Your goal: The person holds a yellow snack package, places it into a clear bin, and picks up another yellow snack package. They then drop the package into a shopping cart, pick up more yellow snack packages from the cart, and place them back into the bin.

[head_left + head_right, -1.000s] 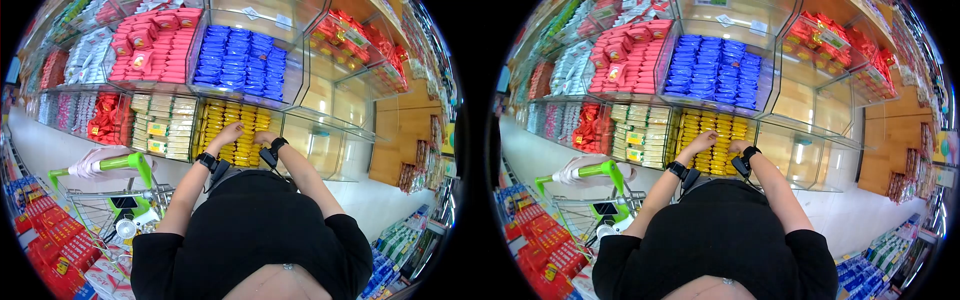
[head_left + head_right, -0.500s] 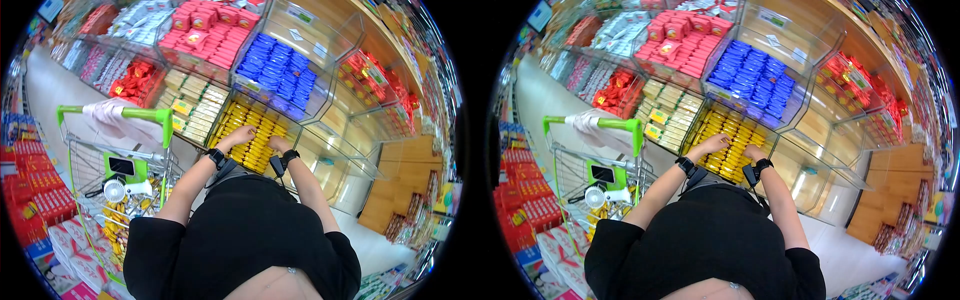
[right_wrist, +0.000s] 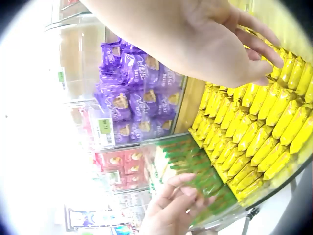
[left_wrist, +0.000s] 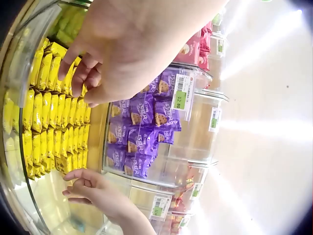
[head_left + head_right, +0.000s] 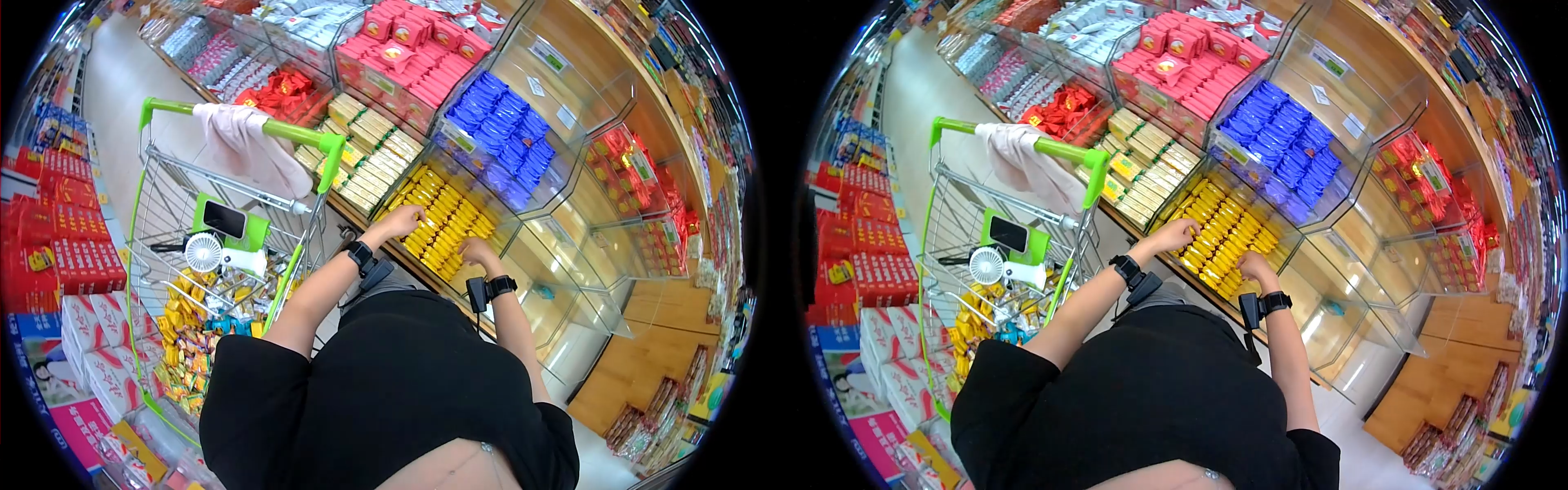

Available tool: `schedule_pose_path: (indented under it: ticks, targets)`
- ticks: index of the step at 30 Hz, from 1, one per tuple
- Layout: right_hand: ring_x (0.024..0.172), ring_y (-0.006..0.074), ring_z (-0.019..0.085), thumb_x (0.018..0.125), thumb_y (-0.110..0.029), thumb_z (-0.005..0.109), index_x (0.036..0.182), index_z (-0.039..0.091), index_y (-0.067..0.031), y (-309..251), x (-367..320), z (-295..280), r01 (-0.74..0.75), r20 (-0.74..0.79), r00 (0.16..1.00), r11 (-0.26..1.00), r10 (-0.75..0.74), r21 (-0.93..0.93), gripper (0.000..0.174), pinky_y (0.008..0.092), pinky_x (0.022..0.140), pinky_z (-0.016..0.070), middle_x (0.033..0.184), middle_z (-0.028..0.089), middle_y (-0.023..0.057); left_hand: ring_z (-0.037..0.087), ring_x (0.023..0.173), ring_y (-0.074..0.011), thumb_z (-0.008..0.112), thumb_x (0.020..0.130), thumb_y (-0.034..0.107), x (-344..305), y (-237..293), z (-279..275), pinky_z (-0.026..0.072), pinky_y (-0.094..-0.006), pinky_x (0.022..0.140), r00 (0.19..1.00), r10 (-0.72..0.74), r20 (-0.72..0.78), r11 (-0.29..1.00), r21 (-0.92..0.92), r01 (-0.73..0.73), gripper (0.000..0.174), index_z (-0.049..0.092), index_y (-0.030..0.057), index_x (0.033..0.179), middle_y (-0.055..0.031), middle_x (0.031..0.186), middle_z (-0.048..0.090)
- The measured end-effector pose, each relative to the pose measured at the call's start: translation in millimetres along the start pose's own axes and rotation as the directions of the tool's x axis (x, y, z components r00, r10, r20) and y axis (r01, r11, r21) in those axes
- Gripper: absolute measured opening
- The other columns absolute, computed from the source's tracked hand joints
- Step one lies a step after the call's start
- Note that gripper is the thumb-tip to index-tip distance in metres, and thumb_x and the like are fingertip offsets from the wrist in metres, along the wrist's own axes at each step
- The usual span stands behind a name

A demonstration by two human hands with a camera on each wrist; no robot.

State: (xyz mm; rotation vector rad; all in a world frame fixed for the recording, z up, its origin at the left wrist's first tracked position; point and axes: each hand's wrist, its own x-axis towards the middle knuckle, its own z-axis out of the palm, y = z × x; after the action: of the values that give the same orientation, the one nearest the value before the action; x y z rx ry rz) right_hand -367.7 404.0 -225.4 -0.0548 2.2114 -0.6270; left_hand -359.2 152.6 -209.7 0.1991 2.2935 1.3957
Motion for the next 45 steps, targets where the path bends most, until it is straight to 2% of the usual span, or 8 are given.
schedule_pose_path:
  ticks: [4,6,11,15,22,26,36,45]
  targets:
    - [0.056,0.0149,0.057,0.062,-0.001,0.057,0.081,0.061,-0.0034,-16,-19,-4,0.099,0.05,0.994,0.994,-0.101,0.045,0.019,0.0239,0.049,0.0445,0.071,0.059,0.0074,0.049,0.051,-0.0174,0.045,0.069,-0.001,-21,-6,3,0.0381,-0.0302,0.047,0.998,0.059,-0.007,0.998,-0.017,-0.06,0.024,0.056,0.0061,0.09,-0.008,0.063,0.053]
    - [0.057,0.0145,0.058,0.064,0.0,0.055,0.081,0.061,-0.0029,-23,-32,-3,0.156,0.031,0.987,0.984,-0.159,0.083,0.018,0.0232,0.049,0.0439,0.071,0.058,0.0065,0.049,0.052,-0.0147,0.045,0.069,-0.001,-34,-7,4,0.0369,-0.0292,0.047,1.0,0.017,-0.004,0.987,-0.16,-0.017,0.024,0.056,0.0057,0.09,-0.0047,0.059,0.049]
    - [0.063,0.0156,0.062,0.071,-0.002,0.047,0.085,0.058,-0.0022,-46,-62,10,0.35,0.0,0.932,0.903,-0.362,0.25,0.019,0.0234,0.051,0.0443,0.065,0.053,0.0042,0.045,0.049,-0.0119,0.057,0.07,0.008,-59,-30,14,0.0348,-0.0271,0.045,0.987,0.072,-0.142,0.982,-0.163,-0.095,0.018,0.056,0.0065,0.088,-0.003,0.056,0.047]
    - [0.056,0.0146,0.061,0.072,-0.005,0.048,0.084,0.058,-0.0035,-64,-86,30,0.473,-0.06,0.881,0.865,-0.47,0.167,0.016,0.0245,0.05,0.0419,0.064,0.053,0.0042,0.048,0.05,-0.009,0.054,0.074,0.006,-95,-18,16,0.0409,-0.0237,0.046,0.994,0.018,-0.108,0.99,-0.137,-0.033,0.015,0.055,0.0045,0.088,-0.0016,0.057,0.047]
    - [0.052,0.0117,0.058,0.074,-0.009,0.052,0.083,0.058,-0.0015,-79,-128,69,0.48,-0.027,0.866,0.814,-0.5,0.327,0.013,0.0223,0.05,0.0427,0.058,0.054,0.0039,0.046,0.049,-0.0089,0.052,0.073,0.0,-154,-24,40,0.0369,-0.0248,0.044,0.968,0.092,-0.232,0.988,-0.097,-0.118,0.018,0.055,0.0047,0.09,-0.0009,0.055,0.044]
    - [0.049,0.01,0.054,0.075,-0.01,0.055,0.081,0.057,-0.001,-80,-135,100,0.492,0.014,0.854,0.817,-0.519,0.299,0.011,0.0222,0.047,0.0403,0.059,0.055,0.0038,0.045,0.051,-0.0086,0.049,0.072,-0.002,-192,-26,50,0.036,-0.0247,0.047,0.972,0.018,-0.236,0.995,-0.089,-0.04,0.019,0.054,0.0038,0.09,-0.0008,0.056,0.045]
    - [0.047,0.0096,0.052,0.071,-0.004,0.057,0.081,0.058,-0.001,-116,-160,141,0.672,0.218,0.675,0.71,-0.705,0.211,0.011,0.0233,0.044,0.038,0.051,0.047,0.0018,0.042,0.052,-0.0086,0.048,0.072,-0.002,-281,-15,59,0.0351,-0.024,0.048,0.928,-0.049,-0.368,0.997,-0.075,0.023,0.02,0.055,0.0034,0.09,0.0,0.057,0.043]
    - [0.046,0.01,0.051,0.068,0.003,0.052,0.084,0.058,0.0006,-153,-173,156,0.75,0.354,0.522,0.616,-0.776,0.242,0.016,0.0252,0.044,0.0404,0.05,0.043,0.0019,0.043,0.053,-0.0083,0.048,0.075,0.001,-336,-2,57,0.0363,-0.023,0.05,0.9,-0.176,-0.399,0.972,-0.215,0.094,0.021,0.054,0.0053,0.095,0.0004,0.059,0.044]
